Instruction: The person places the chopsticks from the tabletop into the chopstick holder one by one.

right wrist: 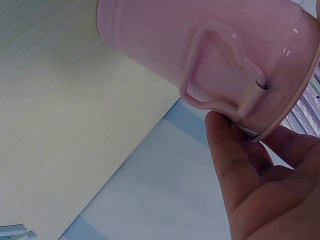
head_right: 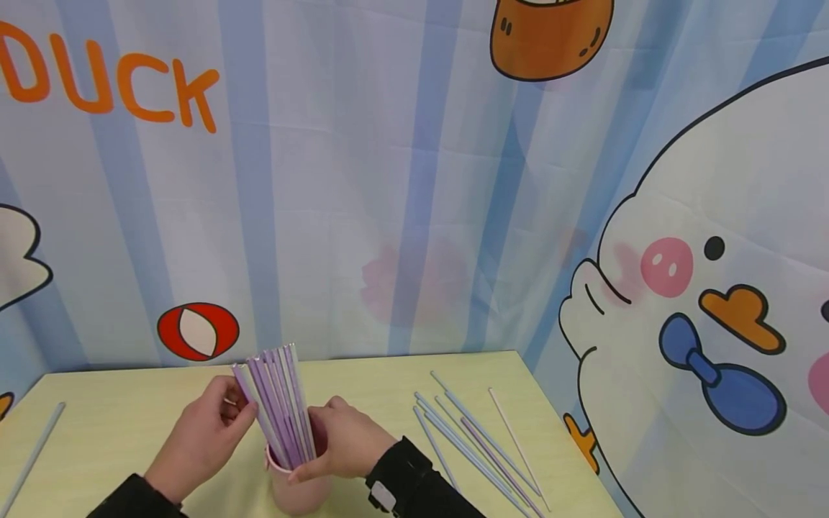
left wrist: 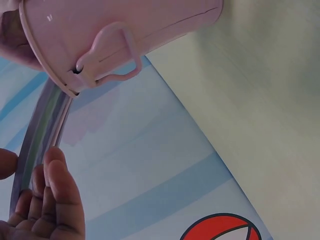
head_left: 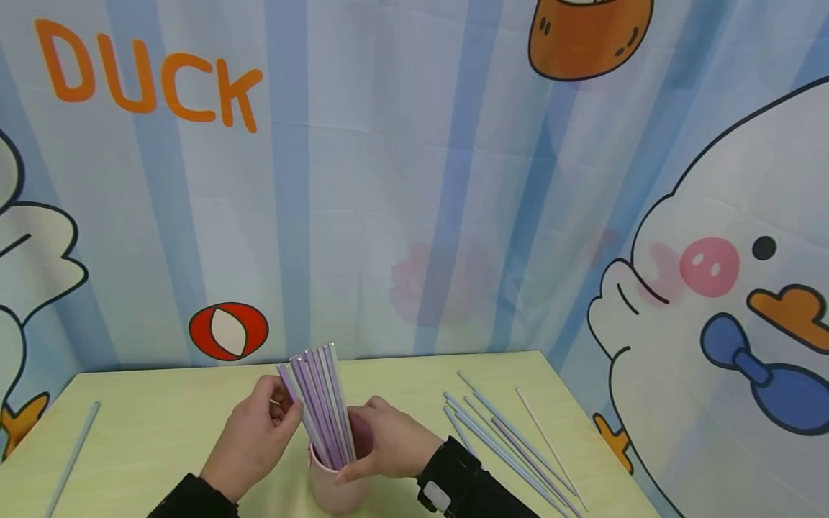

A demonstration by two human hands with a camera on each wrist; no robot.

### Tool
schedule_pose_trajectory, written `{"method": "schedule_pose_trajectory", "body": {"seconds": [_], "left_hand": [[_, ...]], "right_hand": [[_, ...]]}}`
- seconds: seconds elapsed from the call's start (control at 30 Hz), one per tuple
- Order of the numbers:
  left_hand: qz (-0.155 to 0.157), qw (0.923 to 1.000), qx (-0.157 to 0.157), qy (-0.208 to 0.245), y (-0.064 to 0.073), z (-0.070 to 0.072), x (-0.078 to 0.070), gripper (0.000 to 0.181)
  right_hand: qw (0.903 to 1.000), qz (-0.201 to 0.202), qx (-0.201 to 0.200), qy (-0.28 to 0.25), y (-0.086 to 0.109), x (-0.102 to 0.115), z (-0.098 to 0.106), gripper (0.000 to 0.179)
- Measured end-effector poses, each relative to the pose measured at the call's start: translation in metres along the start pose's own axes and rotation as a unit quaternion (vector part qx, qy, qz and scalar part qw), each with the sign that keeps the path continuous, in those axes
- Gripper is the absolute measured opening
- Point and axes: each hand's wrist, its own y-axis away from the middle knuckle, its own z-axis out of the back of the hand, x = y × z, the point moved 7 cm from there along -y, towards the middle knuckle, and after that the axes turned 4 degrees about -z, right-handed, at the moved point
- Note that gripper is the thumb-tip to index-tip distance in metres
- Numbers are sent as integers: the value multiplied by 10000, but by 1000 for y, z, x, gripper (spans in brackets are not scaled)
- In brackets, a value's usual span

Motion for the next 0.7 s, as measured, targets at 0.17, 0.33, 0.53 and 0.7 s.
{"method": "schedule_pose_trajectory", "body": {"seconds": [0.17,0.33,0.53,0.7], "left_hand": [[7,10000,-16,-41,0,-2,2,26],[21,10000,49,2,2,-4,2,24],[103,9999,125,52,3,-8,5,23],[167,9997,169,18,2,-10,8,25]], "right_hand": [[10000,-53,45,-51,0,0,0,82],[9999,-84,74,-118,-1,0,0,83],[9999,-58,57,-116,-2,-2,-1,84],[9999,-71,67,-134,-3,-3,-2,83]]}}
